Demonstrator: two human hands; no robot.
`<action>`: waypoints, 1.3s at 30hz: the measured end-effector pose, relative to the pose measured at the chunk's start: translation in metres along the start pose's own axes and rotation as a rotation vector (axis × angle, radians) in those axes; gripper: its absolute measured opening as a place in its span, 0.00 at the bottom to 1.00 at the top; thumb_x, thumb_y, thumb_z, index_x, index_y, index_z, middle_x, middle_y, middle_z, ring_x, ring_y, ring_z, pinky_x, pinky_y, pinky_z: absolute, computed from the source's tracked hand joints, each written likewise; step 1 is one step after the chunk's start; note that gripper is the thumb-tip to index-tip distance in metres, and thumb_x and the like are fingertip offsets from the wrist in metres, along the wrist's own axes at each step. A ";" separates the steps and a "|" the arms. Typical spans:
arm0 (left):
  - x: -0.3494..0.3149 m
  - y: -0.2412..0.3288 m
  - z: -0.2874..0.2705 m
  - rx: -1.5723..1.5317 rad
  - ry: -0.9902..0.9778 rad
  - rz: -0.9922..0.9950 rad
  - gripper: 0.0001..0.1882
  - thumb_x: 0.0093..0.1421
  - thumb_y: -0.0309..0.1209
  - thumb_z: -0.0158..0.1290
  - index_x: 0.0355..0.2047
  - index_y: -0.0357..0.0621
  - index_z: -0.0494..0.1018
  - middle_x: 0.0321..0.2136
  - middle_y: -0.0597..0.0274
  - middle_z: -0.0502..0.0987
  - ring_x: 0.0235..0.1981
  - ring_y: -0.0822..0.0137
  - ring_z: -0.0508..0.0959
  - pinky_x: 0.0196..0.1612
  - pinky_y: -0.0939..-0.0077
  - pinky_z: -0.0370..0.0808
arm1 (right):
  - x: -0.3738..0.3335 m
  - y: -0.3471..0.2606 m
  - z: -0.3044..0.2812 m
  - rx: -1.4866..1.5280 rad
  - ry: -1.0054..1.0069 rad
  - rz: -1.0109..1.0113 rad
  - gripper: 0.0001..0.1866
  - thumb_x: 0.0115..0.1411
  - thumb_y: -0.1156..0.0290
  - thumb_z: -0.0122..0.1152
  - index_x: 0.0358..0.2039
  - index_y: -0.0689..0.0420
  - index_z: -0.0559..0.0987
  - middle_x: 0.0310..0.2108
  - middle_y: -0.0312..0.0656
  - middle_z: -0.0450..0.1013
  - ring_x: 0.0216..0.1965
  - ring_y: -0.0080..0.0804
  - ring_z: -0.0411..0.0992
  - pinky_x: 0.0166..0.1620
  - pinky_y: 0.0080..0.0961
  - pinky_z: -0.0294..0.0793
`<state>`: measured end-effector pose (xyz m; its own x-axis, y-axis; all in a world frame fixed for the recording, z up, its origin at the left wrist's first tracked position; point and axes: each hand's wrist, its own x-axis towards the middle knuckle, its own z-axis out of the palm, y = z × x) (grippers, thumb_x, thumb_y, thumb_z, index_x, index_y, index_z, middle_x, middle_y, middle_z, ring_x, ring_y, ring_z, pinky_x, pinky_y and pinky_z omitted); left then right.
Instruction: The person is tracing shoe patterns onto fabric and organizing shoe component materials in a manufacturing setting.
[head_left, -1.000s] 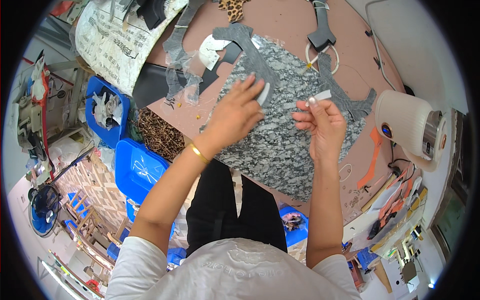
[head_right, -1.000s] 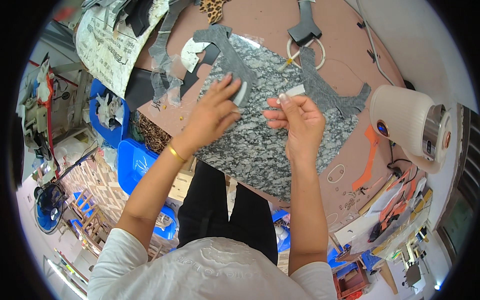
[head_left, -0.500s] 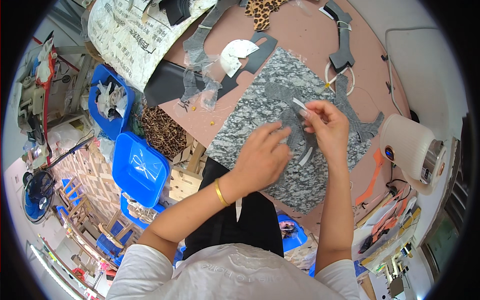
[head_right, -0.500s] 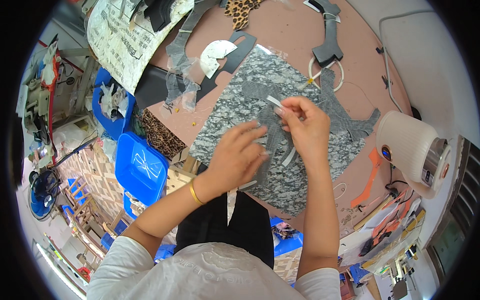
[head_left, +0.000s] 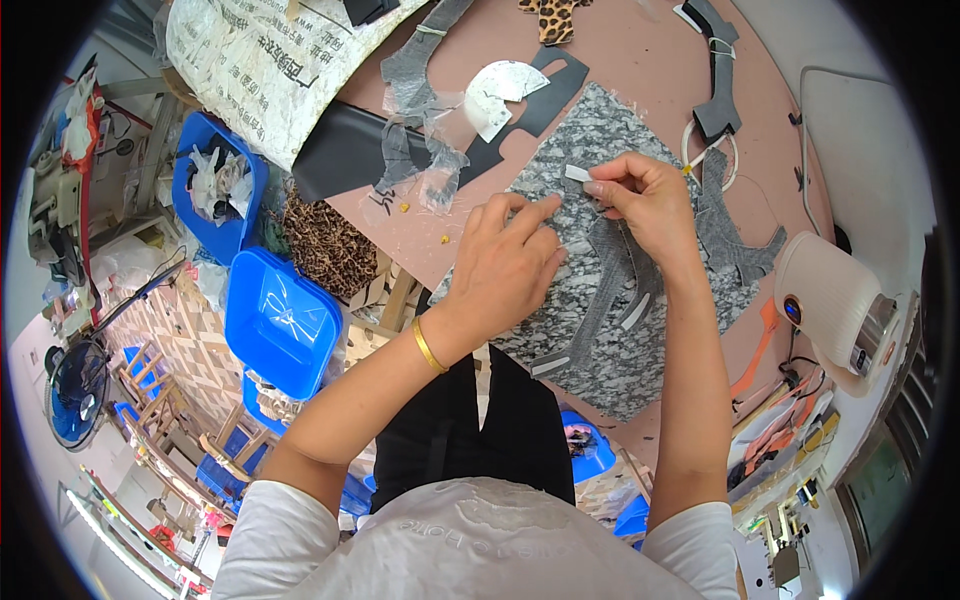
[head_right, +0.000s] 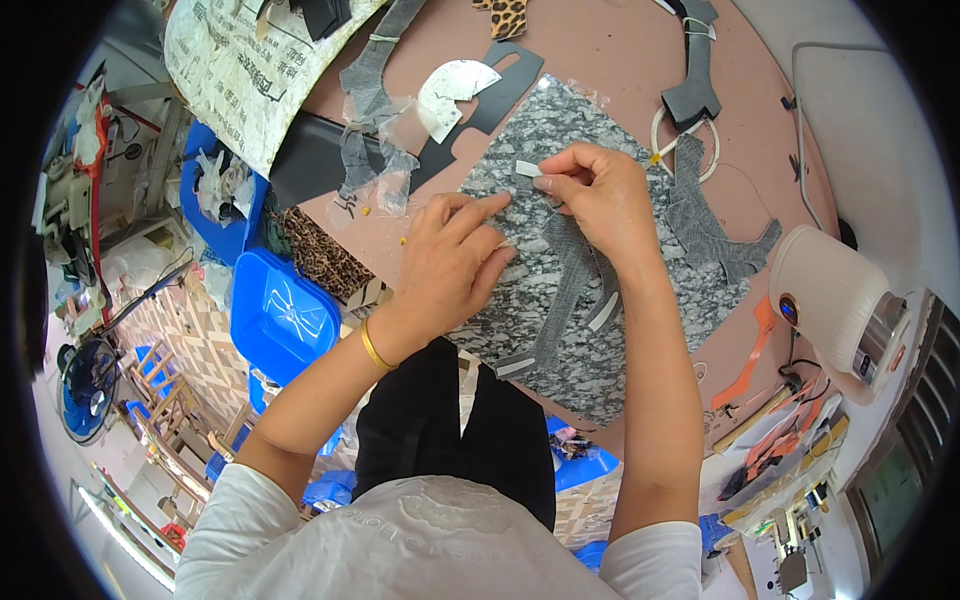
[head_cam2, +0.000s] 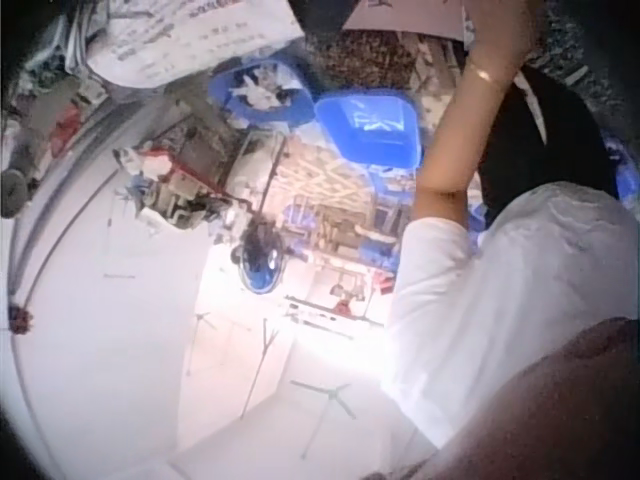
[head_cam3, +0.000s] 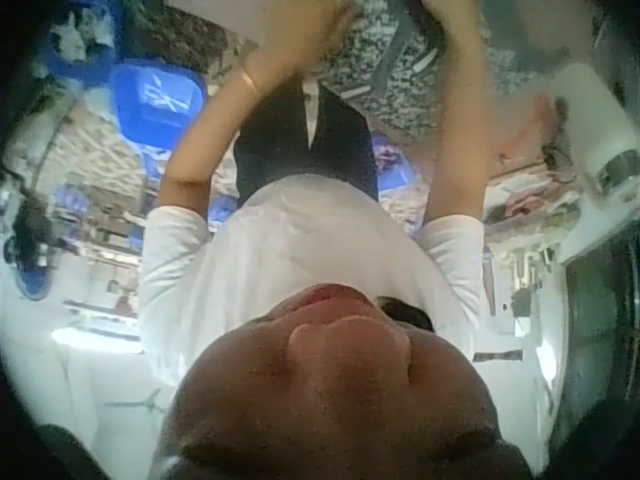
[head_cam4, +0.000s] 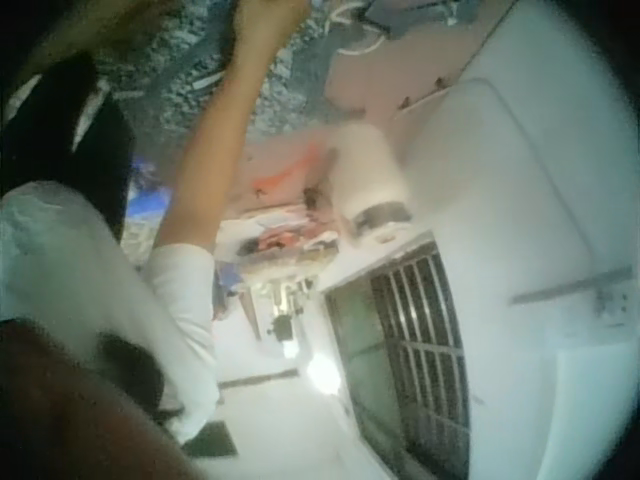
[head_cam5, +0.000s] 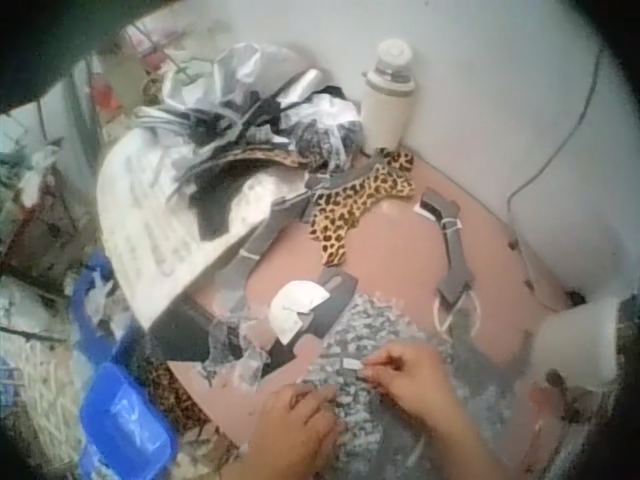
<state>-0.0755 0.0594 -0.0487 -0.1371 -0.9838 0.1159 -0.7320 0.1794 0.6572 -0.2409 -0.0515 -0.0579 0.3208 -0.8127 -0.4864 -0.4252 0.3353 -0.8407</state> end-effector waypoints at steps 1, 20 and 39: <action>0.002 -0.002 -0.001 0.008 -0.005 0.014 0.07 0.49 0.29 0.58 0.24 0.41 0.72 0.48 0.62 0.74 0.44 0.56 0.69 0.46 0.63 0.66 | 0.001 0.001 0.000 0.001 0.004 0.004 0.05 0.50 0.76 0.66 0.30 0.61 0.80 0.22 0.33 0.74 0.24 0.16 0.70 0.26 0.15 0.70; 0.018 -0.003 -0.010 0.238 -0.090 0.125 0.07 0.48 0.29 0.59 0.22 0.41 0.73 0.53 0.67 0.72 0.51 0.52 0.66 0.50 0.60 0.61 | -0.053 0.010 -0.009 -0.631 0.379 -0.145 0.13 0.48 0.67 0.68 0.31 0.55 0.74 0.28 0.38 0.69 0.29 0.34 0.71 0.32 0.30 0.69; -0.012 0.028 -0.018 -1.083 -0.003 -0.642 0.13 0.64 0.32 0.48 0.41 0.36 0.78 0.50 0.57 0.75 0.44 0.73 0.74 0.42 0.81 0.69 | -0.096 0.006 0.060 0.316 0.213 -0.160 0.06 0.57 0.74 0.62 0.31 0.63 0.77 0.24 0.36 0.74 0.22 0.14 0.68 0.24 0.12 0.66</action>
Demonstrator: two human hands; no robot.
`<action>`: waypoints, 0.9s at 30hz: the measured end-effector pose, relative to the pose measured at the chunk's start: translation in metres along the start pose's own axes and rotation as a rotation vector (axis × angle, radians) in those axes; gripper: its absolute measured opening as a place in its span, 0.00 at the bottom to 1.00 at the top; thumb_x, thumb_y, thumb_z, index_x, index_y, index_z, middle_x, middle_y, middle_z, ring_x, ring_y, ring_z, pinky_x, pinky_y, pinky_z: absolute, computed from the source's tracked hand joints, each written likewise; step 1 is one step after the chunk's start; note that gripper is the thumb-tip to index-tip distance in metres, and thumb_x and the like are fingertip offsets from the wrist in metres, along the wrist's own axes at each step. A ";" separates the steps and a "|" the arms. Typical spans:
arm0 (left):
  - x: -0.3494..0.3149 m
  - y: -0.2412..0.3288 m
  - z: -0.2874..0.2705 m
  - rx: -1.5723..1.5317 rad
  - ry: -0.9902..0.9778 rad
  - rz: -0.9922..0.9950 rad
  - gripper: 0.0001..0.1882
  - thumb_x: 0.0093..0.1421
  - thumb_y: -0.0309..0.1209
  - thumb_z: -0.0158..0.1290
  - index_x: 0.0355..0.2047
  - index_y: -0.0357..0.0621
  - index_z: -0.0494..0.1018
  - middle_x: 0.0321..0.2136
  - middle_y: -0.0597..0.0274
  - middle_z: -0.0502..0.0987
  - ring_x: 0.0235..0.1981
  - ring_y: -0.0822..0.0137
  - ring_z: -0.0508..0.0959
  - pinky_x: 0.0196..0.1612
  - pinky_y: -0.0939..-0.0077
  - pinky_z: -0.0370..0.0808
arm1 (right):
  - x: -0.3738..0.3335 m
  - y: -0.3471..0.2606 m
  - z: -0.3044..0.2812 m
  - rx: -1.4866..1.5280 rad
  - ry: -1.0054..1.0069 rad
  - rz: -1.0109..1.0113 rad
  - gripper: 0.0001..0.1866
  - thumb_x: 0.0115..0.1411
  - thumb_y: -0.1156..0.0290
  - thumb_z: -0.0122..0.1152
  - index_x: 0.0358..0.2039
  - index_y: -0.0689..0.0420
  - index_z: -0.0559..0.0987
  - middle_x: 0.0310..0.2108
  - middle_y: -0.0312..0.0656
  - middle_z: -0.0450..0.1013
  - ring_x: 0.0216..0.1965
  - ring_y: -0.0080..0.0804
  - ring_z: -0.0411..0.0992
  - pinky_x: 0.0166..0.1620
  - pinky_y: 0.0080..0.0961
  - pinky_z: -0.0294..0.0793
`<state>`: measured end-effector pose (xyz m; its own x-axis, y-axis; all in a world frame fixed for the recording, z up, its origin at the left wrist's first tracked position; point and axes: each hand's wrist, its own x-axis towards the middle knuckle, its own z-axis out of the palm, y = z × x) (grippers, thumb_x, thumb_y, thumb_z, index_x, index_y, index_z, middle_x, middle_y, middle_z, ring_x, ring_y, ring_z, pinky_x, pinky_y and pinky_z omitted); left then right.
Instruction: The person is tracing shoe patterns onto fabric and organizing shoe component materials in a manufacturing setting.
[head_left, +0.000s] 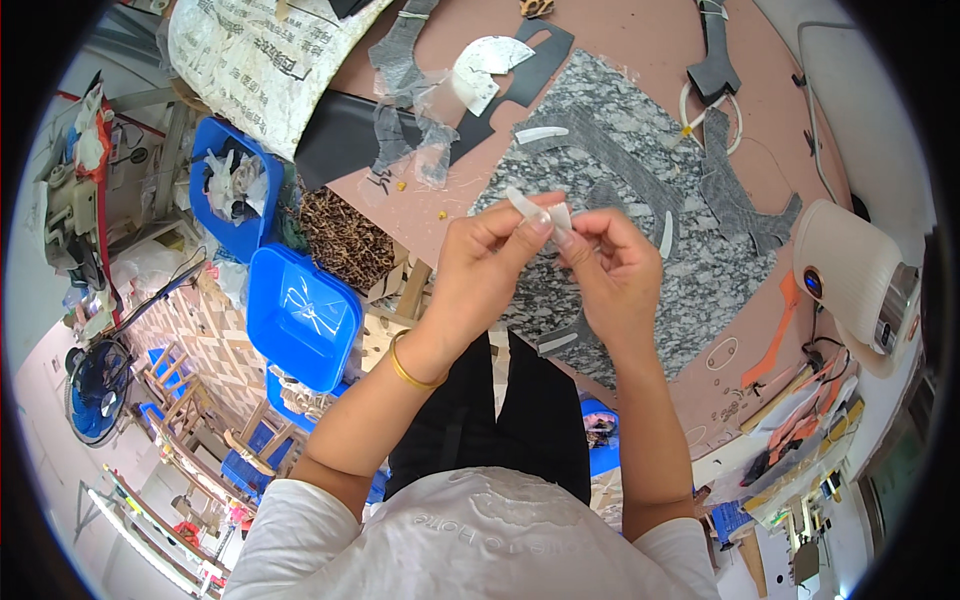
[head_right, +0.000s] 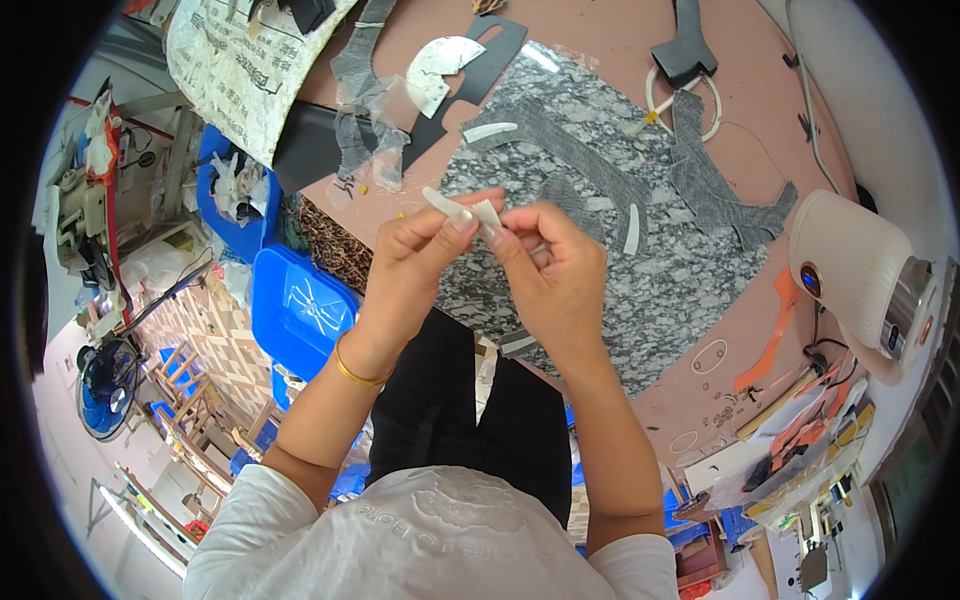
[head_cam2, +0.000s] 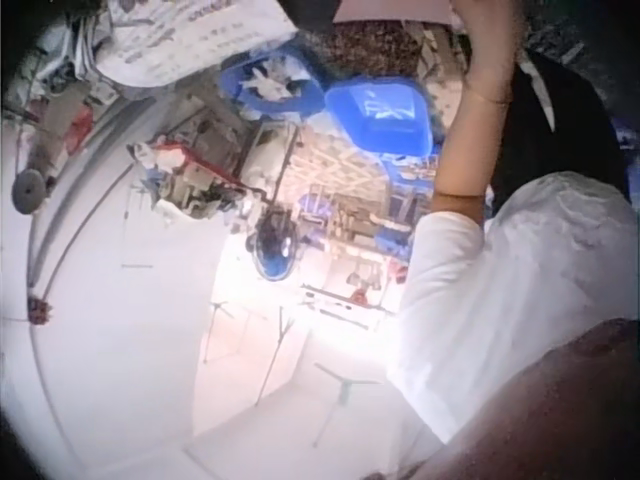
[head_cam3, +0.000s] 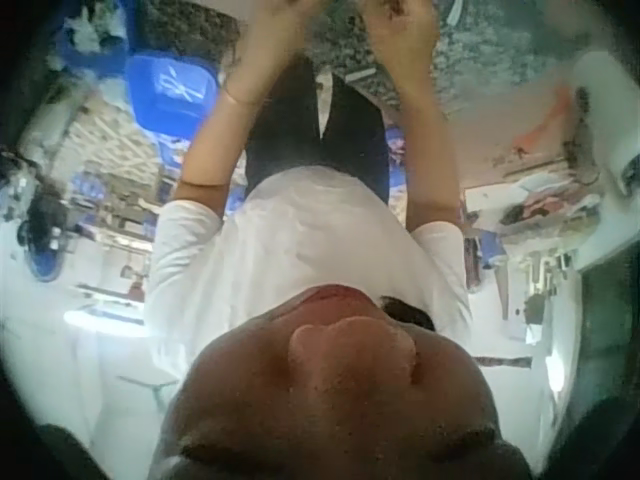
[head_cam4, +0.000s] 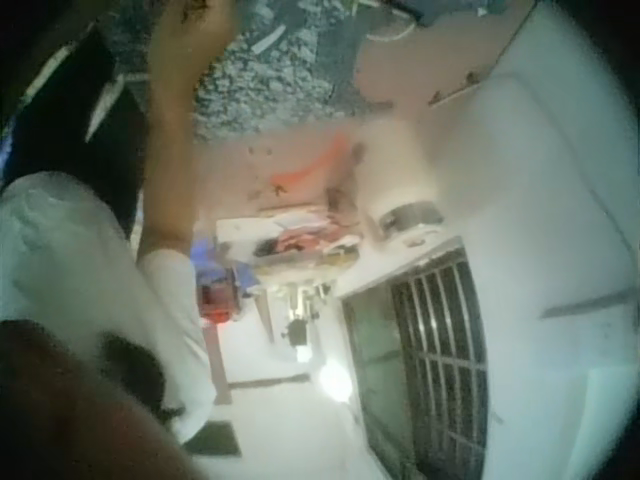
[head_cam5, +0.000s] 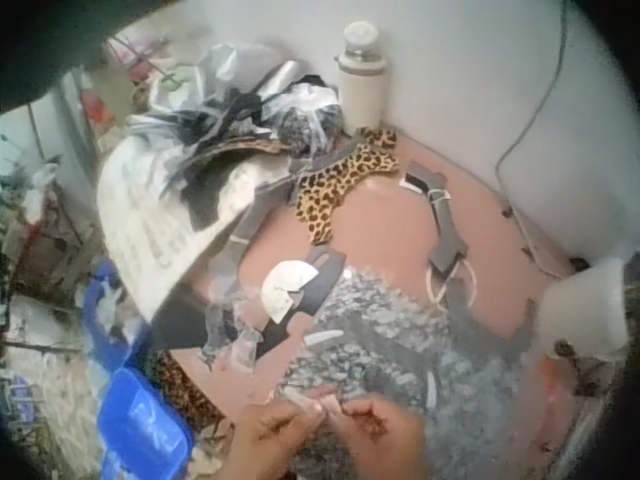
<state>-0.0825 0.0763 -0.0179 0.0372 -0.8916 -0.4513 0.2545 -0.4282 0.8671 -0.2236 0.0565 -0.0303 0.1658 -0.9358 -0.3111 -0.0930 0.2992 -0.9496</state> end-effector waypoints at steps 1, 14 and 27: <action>-0.003 -0.011 -0.003 0.147 -0.011 0.061 0.13 0.64 0.32 0.49 0.40 0.35 0.77 0.48 0.56 0.76 0.42 0.74 0.75 0.42 0.81 0.70 | -0.007 0.001 0.000 0.070 0.025 0.049 0.04 0.57 0.75 0.62 0.30 0.63 0.77 0.24 0.36 0.74 0.22 0.13 0.68 0.24 0.11 0.66; -0.020 -0.026 0.004 0.190 -0.110 -0.073 0.15 0.64 0.34 0.48 0.27 0.34 0.76 0.19 0.67 0.74 0.20 0.80 0.66 0.24 0.82 0.64 | -0.033 0.005 -0.018 0.238 0.016 0.156 0.06 0.58 0.77 0.59 0.36 0.61 0.75 0.28 0.37 0.71 0.24 0.17 0.70 0.25 0.12 0.70; -0.026 0.014 -0.006 -0.244 0.090 -0.191 0.08 0.64 0.32 0.49 0.37 0.41 0.66 0.34 0.48 0.79 0.33 0.64 0.80 0.35 0.75 0.77 | -0.032 -0.004 -0.017 -0.717 0.180 -0.834 0.11 0.40 0.81 0.68 0.26 0.54 0.80 0.25 0.35 0.70 0.23 0.32 0.71 0.23 0.23 0.70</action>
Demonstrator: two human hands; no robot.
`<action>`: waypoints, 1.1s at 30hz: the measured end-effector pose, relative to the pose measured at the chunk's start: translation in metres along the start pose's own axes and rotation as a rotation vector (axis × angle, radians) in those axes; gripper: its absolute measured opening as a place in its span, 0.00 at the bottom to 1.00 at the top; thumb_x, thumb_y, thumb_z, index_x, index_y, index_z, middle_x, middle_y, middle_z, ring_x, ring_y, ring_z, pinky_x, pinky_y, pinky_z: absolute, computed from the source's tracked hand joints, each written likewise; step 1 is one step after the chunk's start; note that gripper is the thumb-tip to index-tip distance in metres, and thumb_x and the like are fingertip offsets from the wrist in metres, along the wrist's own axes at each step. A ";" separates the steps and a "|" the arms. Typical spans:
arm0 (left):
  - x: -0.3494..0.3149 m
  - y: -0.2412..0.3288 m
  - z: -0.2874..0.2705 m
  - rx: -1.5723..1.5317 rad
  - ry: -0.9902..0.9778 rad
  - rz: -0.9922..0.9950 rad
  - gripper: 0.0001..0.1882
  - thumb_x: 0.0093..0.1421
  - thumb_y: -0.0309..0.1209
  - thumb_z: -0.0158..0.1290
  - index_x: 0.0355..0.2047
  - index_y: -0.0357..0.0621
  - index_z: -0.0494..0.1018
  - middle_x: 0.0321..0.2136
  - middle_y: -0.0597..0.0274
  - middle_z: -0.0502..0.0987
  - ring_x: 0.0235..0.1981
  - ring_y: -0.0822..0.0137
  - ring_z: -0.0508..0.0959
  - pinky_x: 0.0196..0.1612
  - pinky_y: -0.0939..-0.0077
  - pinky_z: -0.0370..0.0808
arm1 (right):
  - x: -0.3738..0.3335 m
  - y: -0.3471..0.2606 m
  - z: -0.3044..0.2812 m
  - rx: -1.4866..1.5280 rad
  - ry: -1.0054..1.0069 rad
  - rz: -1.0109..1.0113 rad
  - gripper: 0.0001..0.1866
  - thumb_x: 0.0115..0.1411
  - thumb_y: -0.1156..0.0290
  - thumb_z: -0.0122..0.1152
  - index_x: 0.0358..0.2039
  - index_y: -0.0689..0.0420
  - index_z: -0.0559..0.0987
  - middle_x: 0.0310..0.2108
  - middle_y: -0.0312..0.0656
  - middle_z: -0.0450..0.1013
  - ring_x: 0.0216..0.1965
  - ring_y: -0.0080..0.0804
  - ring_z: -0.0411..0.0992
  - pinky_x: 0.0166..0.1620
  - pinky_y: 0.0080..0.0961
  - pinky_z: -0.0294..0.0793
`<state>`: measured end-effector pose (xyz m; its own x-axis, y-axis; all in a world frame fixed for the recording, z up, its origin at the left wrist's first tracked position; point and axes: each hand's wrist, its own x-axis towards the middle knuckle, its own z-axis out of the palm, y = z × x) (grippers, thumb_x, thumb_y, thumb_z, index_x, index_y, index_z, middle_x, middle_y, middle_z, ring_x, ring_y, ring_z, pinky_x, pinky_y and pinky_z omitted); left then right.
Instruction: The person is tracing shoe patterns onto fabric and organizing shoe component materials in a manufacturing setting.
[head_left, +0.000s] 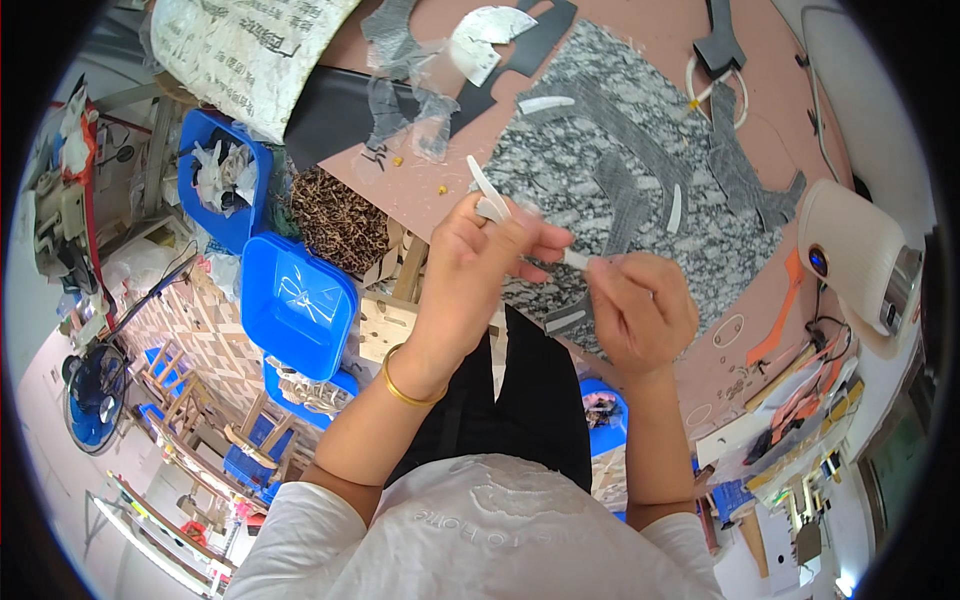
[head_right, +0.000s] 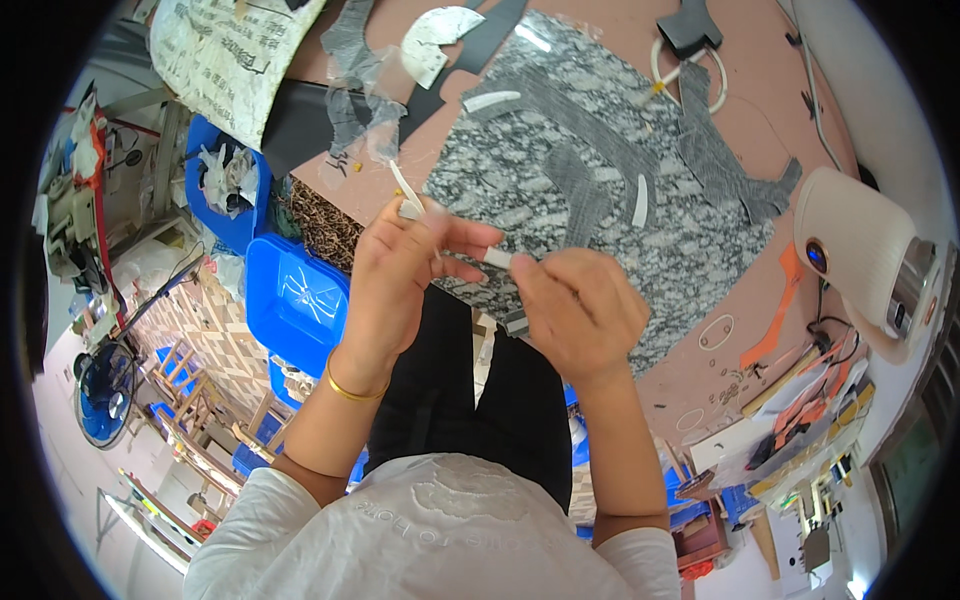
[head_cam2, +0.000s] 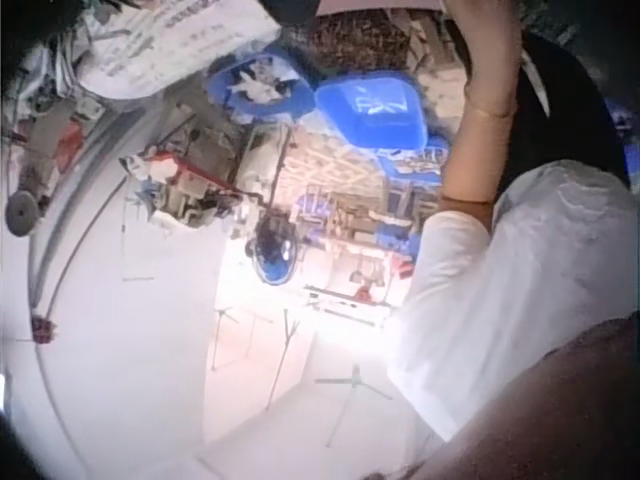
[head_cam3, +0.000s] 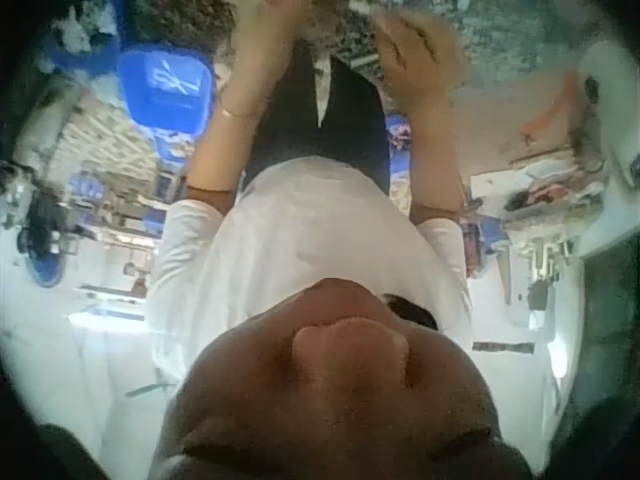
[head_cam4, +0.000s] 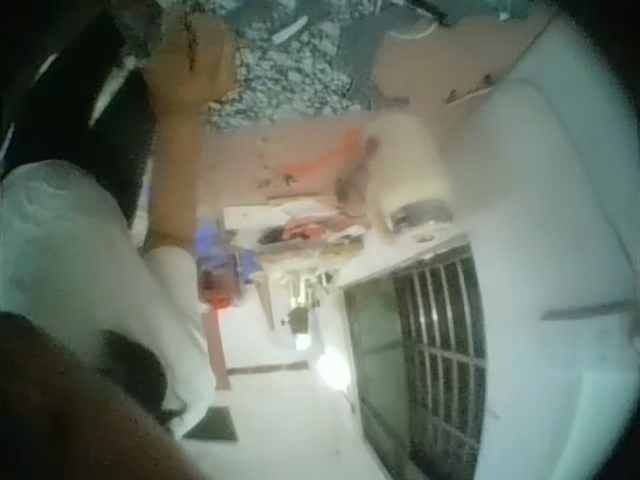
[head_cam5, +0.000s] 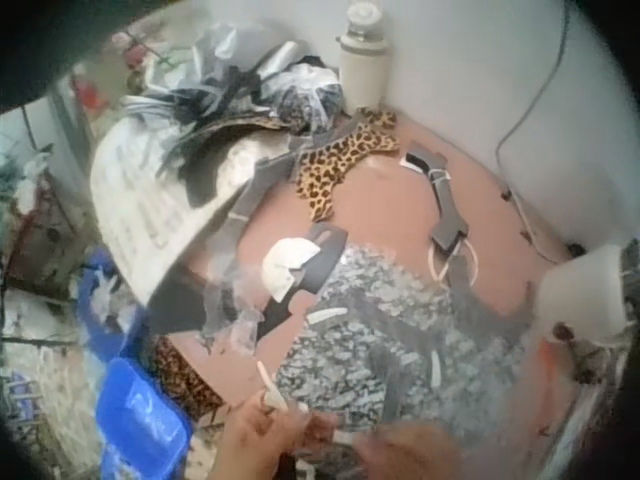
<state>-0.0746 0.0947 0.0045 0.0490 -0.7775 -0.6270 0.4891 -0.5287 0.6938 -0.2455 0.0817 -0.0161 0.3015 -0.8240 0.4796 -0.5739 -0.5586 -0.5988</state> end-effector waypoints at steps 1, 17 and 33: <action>-0.003 -0.001 -0.001 0.000 0.021 0.023 0.08 0.64 0.32 0.49 0.37 0.41 0.66 0.34 0.48 0.79 0.33 0.64 0.80 0.35 0.75 0.77 | 0.000 -0.003 0.001 0.024 0.003 -0.020 0.11 0.40 0.81 0.68 0.26 0.54 0.80 0.25 0.35 0.70 0.23 0.32 0.71 0.23 0.23 0.70; -0.015 0.008 -0.036 -0.172 0.083 0.158 0.17 0.52 0.13 0.55 0.32 0.43 0.60 0.26 0.54 0.77 0.25 0.67 0.79 0.30 0.76 0.79 | 0.027 -0.027 0.035 0.666 -0.204 0.611 0.03 0.54 0.74 0.63 0.27 0.60 0.79 0.24 0.36 0.72 0.30 0.25 0.69 0.34 0.21 0.68; -0.004 0.024 -0.056 0.055 0.007 -0.036 0.17 0.51 0.15 0.58 0.35 0.42 0.62 0.25 0.54 0.78 0.25 0.70 0.80 0.27 0.81 0.77 | 0.022 -0.028 0.022 0.054 -0.242 -0.080 0.12 0.43 0.75 0.65 0.31 0.54 0.78 0.26 0.35 0.73 0.22 0.29 0.70 0.22 0.22 0.67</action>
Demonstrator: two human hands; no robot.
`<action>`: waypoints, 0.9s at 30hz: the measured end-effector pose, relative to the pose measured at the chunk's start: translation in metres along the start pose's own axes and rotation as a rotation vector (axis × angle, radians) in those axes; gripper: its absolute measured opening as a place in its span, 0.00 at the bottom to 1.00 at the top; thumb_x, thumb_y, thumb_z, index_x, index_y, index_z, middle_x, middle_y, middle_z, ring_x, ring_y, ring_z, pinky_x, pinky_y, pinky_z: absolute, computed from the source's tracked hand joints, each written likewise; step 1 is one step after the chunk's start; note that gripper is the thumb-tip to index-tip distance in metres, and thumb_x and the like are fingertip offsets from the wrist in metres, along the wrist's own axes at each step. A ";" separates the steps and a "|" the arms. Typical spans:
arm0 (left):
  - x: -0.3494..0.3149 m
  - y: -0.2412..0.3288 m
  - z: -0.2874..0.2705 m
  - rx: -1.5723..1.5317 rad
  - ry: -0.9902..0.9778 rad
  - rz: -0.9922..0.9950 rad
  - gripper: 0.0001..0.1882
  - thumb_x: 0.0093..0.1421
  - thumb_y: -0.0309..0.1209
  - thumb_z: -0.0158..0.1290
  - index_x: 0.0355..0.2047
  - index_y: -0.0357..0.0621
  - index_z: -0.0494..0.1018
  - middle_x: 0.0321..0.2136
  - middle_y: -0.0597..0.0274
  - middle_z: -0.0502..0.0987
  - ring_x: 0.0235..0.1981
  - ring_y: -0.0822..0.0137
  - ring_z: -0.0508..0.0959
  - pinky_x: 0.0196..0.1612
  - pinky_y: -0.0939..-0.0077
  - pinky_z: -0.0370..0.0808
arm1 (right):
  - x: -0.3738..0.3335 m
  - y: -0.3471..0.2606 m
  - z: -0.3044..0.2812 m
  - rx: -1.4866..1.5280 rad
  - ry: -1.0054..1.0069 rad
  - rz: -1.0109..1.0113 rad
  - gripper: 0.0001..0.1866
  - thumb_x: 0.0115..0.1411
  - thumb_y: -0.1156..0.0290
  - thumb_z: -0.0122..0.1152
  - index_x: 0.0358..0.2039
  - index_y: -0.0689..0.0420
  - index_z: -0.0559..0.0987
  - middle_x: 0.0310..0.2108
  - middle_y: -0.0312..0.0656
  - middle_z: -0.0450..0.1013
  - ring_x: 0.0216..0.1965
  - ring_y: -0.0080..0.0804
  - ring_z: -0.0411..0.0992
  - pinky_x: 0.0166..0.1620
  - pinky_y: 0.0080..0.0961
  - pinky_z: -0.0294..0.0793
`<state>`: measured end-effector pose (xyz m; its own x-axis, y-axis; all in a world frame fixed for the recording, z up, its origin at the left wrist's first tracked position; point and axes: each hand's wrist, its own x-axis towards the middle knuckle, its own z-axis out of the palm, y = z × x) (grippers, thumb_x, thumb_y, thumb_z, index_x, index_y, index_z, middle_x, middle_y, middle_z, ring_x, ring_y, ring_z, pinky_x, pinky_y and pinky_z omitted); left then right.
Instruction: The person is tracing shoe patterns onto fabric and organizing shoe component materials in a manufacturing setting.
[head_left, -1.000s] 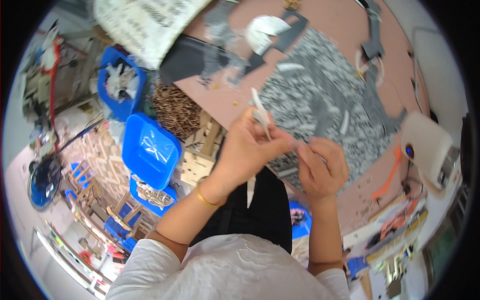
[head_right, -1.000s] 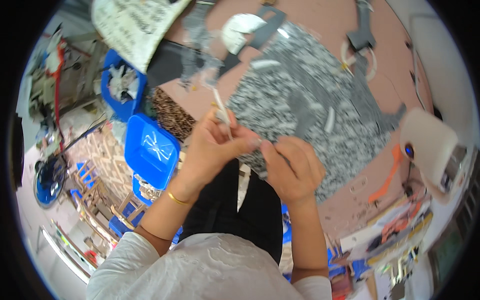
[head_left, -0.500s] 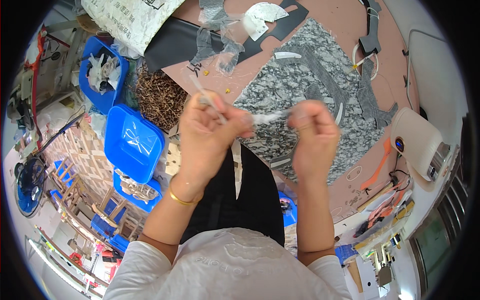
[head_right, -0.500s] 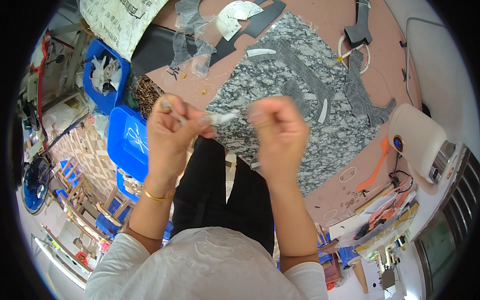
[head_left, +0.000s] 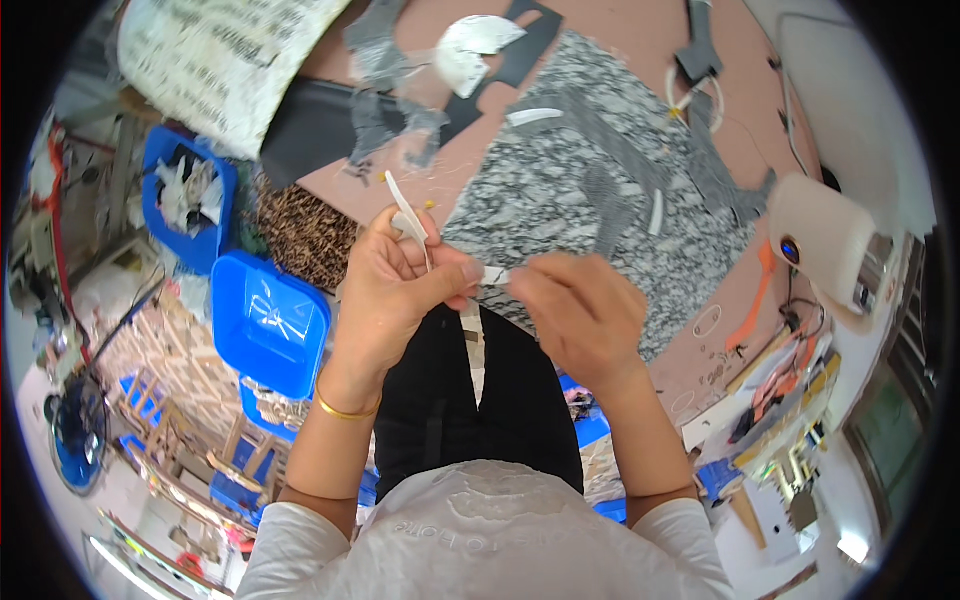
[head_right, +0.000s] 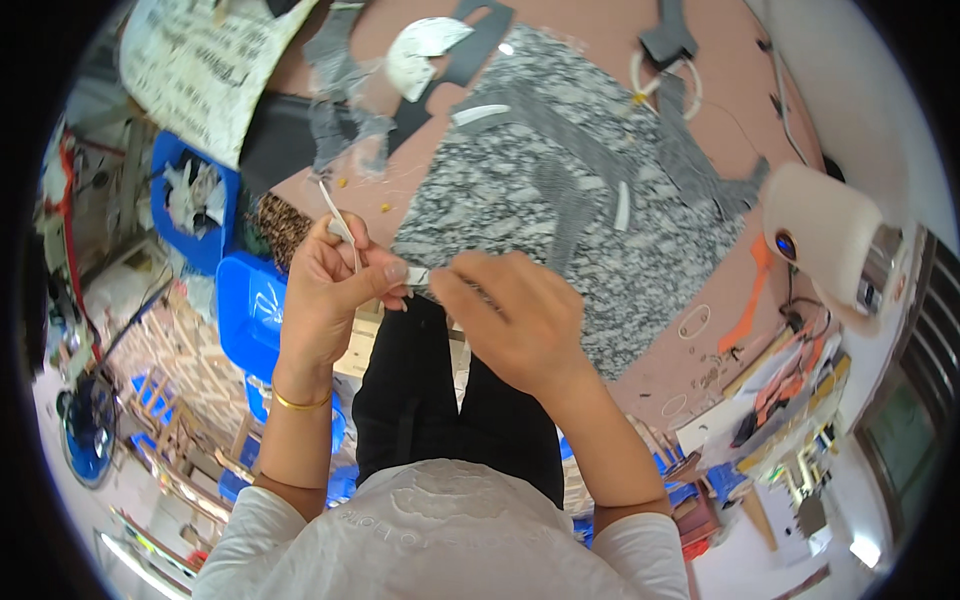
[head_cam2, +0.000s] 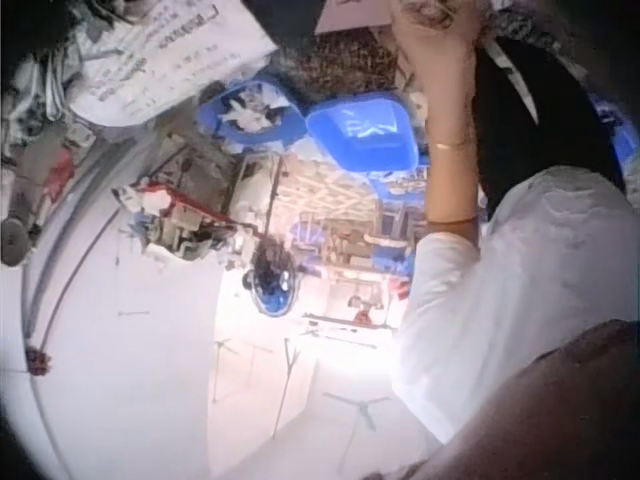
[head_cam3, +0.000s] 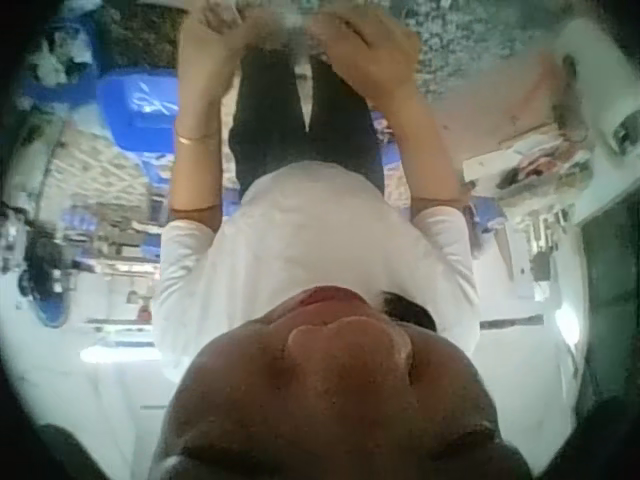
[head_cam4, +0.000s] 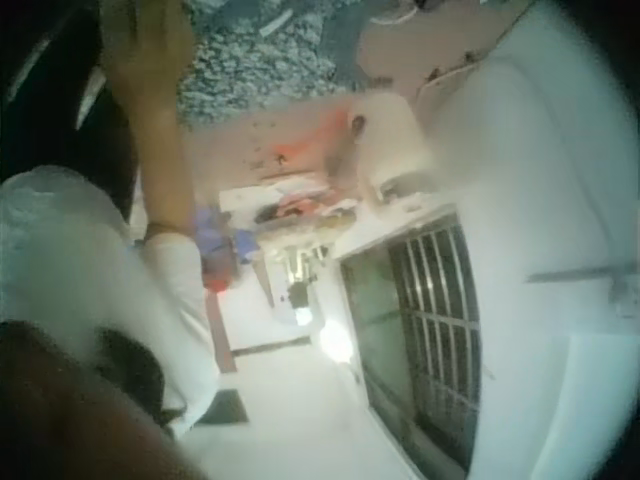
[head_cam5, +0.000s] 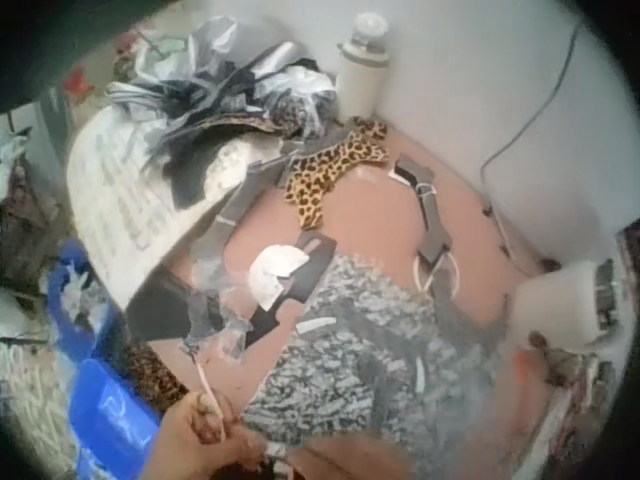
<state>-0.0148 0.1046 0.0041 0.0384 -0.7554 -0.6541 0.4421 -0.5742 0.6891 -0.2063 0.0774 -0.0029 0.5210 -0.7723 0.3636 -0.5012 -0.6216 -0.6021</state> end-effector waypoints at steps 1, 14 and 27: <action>0.001 -0.001 0.004 -0.023 -0.019 -0.029 0.18 0.51 0.16 0.59 0.35 0.42 0.62 0.26 0.53 0.78 0.25 0.69 0.80 0.27 0.82 0.77 | -0.002 -0.001 -0.003 0.003 -0.030 0.014 0.10 0.42 0.76 0.61 0.29 0.54 0.76 0.28 0.34 0.73 0.22 0.30 0.70 0.23 0.20 0.67; 0.025 -0.030 0.039 0.911 -0.202 0.501 0.16 0.52 0.28 0.62 0.36 0.40 0.66 0.34 0.56 0.79 0.34 0.62 0.78 0.39 0.72 0.73 | -0.025 0.075 -0.010 0.634 0.156 1.286 0.07 0.59 0.73 0.59 0.33 0.64 0.78 0.24 0.39 0.75 0.19 0.15 0.70 0.19 0.12 0.69; 0.061 -0.026 0.060 1.210 -0.421 0.848 0.17 0.45 0.26 0.63 0.33 0.38 0.68 0.42 0.54 0.76 0.37 0.54 0.72 0.39 0.65 0.71 | -0.014 0.080 -0.004 0.580 0.121 1.253 0.07 0.56 0.73 0.59 0.30 0.64 0.79 0.18 0.34 0.72 0.15 0.17 0.69 0.19 0.15 0.68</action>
<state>-0.0779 0.0551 -0.0350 -0.4455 -0.8945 0.0388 -0.5565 0.3106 0.7706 -0.2563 0.0381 -0.0533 -0.1365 -0.7938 -0.5927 -0.2138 0.6078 -0.7648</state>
